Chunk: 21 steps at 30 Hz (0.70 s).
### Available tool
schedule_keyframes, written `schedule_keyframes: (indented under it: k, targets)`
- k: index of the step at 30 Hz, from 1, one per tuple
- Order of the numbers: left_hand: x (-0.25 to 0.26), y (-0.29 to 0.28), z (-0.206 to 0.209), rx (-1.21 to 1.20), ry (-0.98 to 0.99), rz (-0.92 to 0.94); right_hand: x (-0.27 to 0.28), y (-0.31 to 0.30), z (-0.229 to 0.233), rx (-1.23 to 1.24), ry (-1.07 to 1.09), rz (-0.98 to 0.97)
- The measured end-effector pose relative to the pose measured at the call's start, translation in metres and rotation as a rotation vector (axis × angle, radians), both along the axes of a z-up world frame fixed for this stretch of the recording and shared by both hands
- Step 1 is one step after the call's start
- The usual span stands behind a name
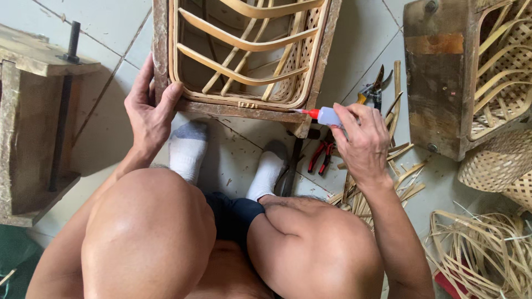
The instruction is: The person inserts thin bamboo strips into a wooden mold, hammers them into place, and applies glue to secure the joints. The person uses pliers to trim excess material and continues weaving the basket frame.
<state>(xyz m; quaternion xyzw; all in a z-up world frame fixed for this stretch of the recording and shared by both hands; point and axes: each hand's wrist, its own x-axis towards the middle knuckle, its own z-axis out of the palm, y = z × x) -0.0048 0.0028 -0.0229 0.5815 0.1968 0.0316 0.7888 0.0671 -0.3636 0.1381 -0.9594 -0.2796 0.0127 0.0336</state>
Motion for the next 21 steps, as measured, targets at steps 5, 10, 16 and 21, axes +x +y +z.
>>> schedule_keyframes:
  k: [5, 10, 16, 21]
  targets:
    - [-0.001, 0.001, -0.001, 0.056, -0.013, -0.019, 0.006, 0.001, -0.001, -0.064, -0.028, 0.069]
    - [-0.002, 0.002, -0.003, 0.114, 0.007, -0.027, 0.011, 0.0, 0.004, -0.095, -0.039, 0.125]
    - [-0.001, 0.001, -0.006, 0.101, -0.051, -0.027, 0.01, 0.002, 0.012, -0.073, 0.007, 0.092]
    - [-0.001, 0.001, -0.008, 0.156, -0.095, -0.017, 0.005, 0.013, 0.011, -0.018, 0.072, 0.074]
